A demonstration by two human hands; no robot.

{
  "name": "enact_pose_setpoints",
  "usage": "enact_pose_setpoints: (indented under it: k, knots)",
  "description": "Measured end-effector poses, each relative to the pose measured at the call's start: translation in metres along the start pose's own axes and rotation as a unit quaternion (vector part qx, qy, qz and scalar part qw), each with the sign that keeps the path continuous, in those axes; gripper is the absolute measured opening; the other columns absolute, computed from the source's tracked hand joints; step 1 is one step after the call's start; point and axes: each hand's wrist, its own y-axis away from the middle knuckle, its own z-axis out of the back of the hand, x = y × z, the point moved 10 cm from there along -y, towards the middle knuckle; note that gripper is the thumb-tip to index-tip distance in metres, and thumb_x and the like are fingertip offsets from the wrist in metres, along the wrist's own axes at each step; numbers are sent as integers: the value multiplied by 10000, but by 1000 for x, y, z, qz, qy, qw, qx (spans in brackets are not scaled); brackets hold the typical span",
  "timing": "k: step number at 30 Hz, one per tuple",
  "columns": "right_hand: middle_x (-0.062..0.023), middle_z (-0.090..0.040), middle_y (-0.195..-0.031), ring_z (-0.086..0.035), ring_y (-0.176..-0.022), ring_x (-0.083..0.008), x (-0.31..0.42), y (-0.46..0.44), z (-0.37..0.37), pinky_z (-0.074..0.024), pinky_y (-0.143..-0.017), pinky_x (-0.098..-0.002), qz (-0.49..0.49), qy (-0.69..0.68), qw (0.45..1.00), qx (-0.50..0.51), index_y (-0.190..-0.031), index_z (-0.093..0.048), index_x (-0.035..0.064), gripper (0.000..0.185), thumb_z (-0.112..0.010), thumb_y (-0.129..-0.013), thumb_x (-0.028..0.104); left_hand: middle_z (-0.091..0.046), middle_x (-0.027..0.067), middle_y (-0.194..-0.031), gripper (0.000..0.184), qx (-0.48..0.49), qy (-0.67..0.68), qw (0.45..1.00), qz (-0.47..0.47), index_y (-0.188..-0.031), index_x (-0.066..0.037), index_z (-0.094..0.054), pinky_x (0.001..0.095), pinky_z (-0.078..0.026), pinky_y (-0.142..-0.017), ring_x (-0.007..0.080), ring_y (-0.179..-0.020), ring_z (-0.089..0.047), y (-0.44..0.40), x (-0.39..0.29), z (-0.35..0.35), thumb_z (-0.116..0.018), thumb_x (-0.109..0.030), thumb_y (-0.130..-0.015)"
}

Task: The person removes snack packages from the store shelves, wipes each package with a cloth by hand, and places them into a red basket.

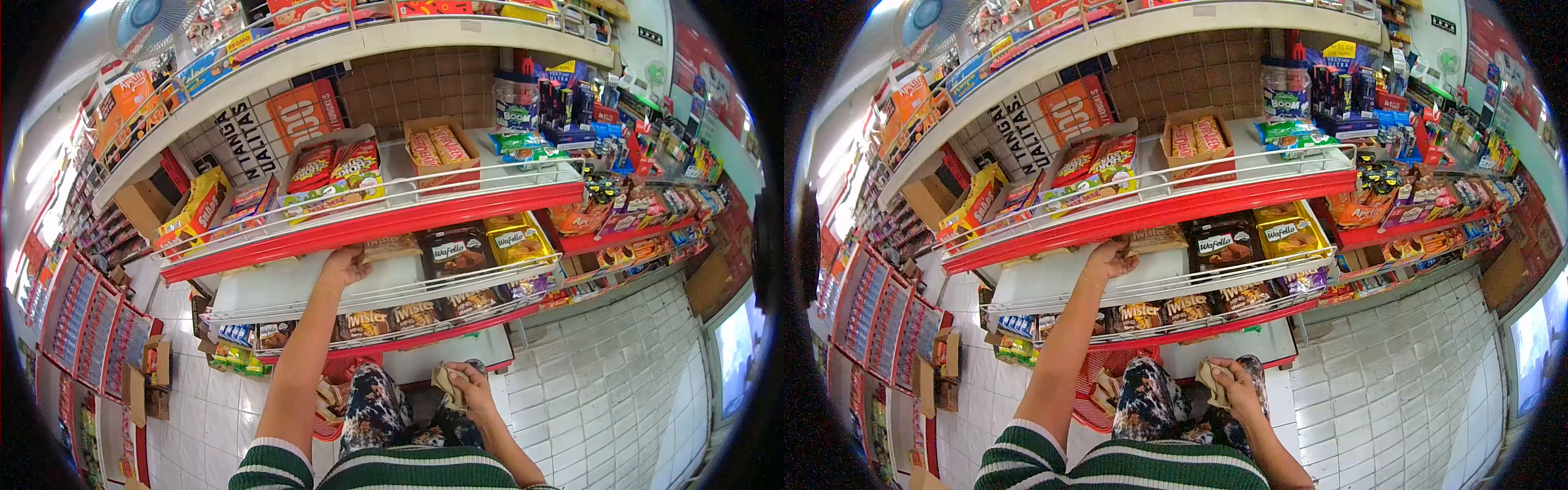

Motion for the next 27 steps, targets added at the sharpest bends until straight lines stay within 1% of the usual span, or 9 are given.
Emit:
enact_pose_setpoints:
  k: [5, 9, 13, 15, 17, 18, 20, 23, 27]
  knots:
    - [-62, -589, -960, -570, -853, -139, 15, -7, 1, -467, -728, -251, 32, -73, 997, 0, -1049, -528, 28, 210, -525, -848, 88, -567, 90, -995, 133, 92, 40, 972, -214, -999, -73, -468, 495, -497, -754, 280, -920, -573, 109, -39, -23, -447, -78, -867]
    - [-83, -583, -992, -578, -876, -173, 54, -12, -11, -470, -764, -277, 140, -111, 983, -36, -1043, -521, 33, 224, -537, -833, 111, -565, 116, -1024, 76, 153, 34, 955, -253, -941, -74, -474, 500, -498, -774, 275, -968, -560, 171, -23, -5, -457, -94, -869]
    - [-65, -570, -1012, -541, -887, -150, 100, 1, -53, -422, -817, -267, 304, -16, 950, -74, -1042, -524, 38, 222, -533, -834, 114, -572, 127, -1013, 31, 149, 60, 953, -259, -880, -63, -462, 461, -522, -741, 258, -915, -587, 225, 23, -22, -458, -93, -872]
    - [-75, -566, -988, -536, -872, -147, 129, 29, -106, -430, -777, -264, 443, 154, 882, -52, -998, -566, 27, 223, -577, -788, 100, -568, 134, -1021, 32, 150, 79, 954, -247, -882, -56, -460, 459, -524, -737, 253, -918, -586, 231, 48, -30, -451, -87, -875]
    - [-76, -562, -923, -555, -766, -161, 137, 58, -167, -445, -664, -260, 579, 340, 741, 20, -952, -620, 78, 220, -616, -733, 99, -576, 123, -967, 13, 147, 112, 958, -220, -874, -55, -447, 407, -531, -730, 232, -876, -594, 231, 69, -30, -444, -68, -876]
    - [-76, -562, -923, -555, -766, -161, 134, 64, -176, -445, -664, -260, 578, 341, 741, 18, -952, -620, 78, 220, -616, -733, 99, -552, 91, -912, 68, 192, 139, 942, -238, -833, -60, -411, 333, -514, -663, 187, -809, -578, 233, 71, -30, -461, -20, -857]
    - [-97, -548, -791, -545, -740, -216, 117, 63, -198, -450, -635, -305, 535, 445, 717, 20, -913, -644, 118, 228, -651, -690, 76, -550, 84, -904, 82, 178, 138, 941, -251, -828, -61, -404, 321, -506, -647, 179, -807, -573, 234, 75, -19, -462, -11, -856]
    - [-105, -535, -758, -538, -697, -245, 118, 61, -184, -455, -575, -318, 550, 432, 714, -12, -912, -652, 149, 227, -646, -699, 72, -545, 76, -899, 112, 128, 136, 939, -288, -823, -62, -389, 315, -505, -618, 166, -820, -564, 254, 63, -18, -478, 1, -850]
    - [-91, -534, -764, -535, -712, -236, 119, 33, -141, -446, -611, -297, 514, 412, 750, -54, -920, -645, 112, 225, -637, -703, 54, -540, 75, -864, 148, 155, 69, 937, -305, -800, -57, -381, 274, -457, -775, 178, -898, -554, 262, 61, -6, -518, -25, -845]
